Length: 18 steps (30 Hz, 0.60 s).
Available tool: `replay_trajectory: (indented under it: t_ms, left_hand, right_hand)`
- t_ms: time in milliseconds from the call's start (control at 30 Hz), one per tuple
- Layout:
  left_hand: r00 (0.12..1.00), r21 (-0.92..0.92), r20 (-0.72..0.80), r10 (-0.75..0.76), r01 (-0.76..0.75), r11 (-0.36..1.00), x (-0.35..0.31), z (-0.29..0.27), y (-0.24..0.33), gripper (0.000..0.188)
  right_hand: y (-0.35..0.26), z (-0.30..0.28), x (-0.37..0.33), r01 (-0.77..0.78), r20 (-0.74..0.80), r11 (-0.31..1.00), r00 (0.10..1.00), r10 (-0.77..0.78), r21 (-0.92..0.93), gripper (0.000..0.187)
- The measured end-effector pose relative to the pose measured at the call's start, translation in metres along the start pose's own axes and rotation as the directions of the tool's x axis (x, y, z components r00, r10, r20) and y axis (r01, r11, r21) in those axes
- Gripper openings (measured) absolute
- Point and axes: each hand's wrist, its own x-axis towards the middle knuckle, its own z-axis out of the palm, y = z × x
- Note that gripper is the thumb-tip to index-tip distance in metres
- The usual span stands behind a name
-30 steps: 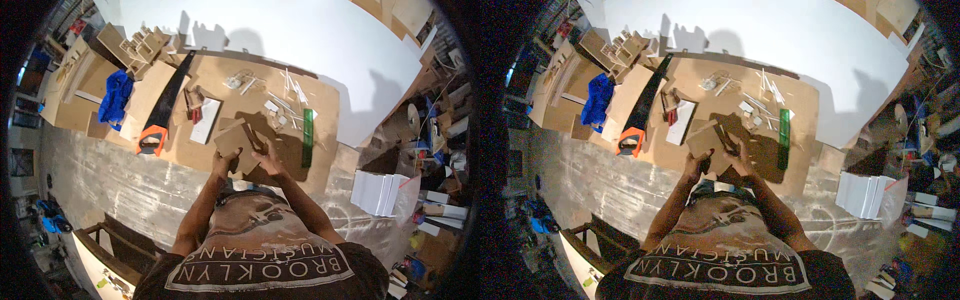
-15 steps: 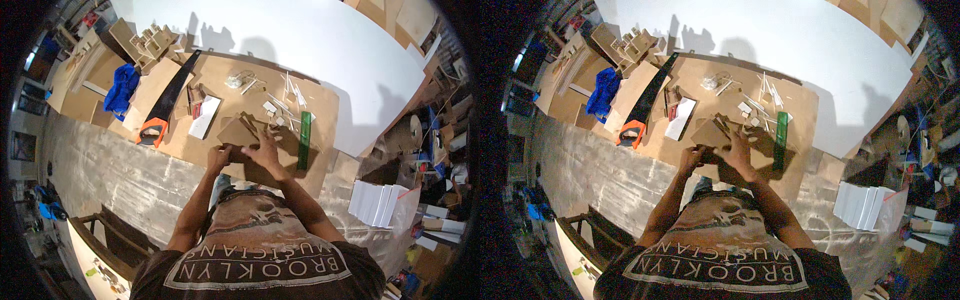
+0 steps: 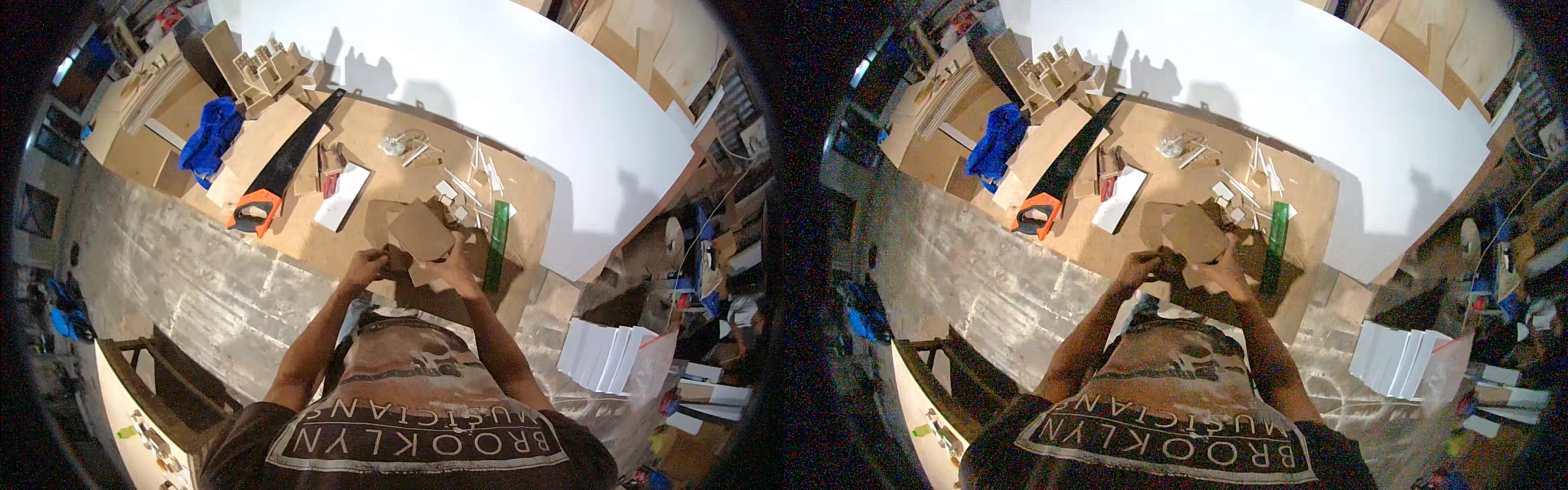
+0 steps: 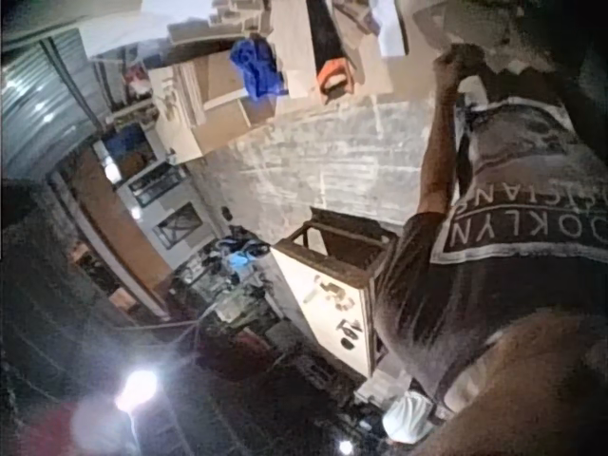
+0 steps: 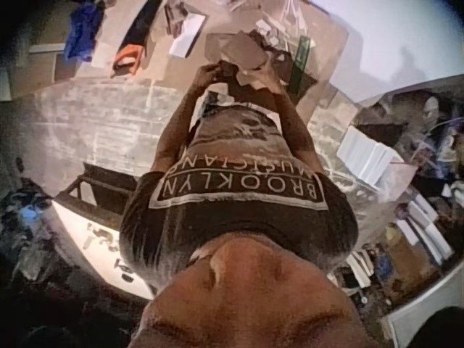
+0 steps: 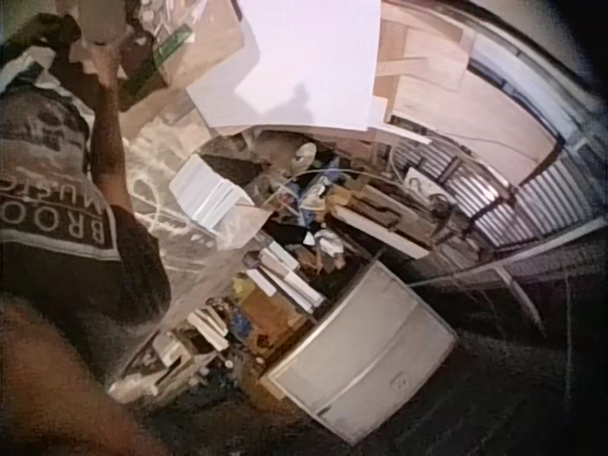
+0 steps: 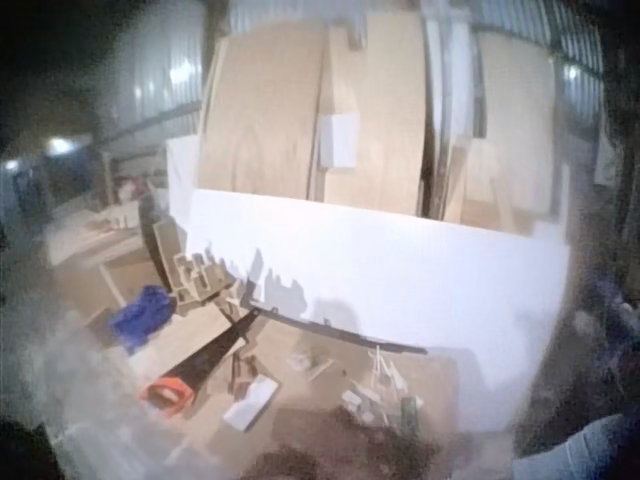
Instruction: The person assembles a cardboard model by applying white glue to small cardboard pieces and pressing them together on a workbench.
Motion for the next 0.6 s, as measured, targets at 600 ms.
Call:
replay_trajectory:
  t_ms: [600]
  left_hand:
    - [0.906,0.898,-0.222,0.361,0.046,0.438,0.018,0.019,0.049,0.102]
  right_hand:
    - [0.090,-0.094,-0.050,-0.017,-0.257,0.902,0.956,0.141,0.432,0.060]
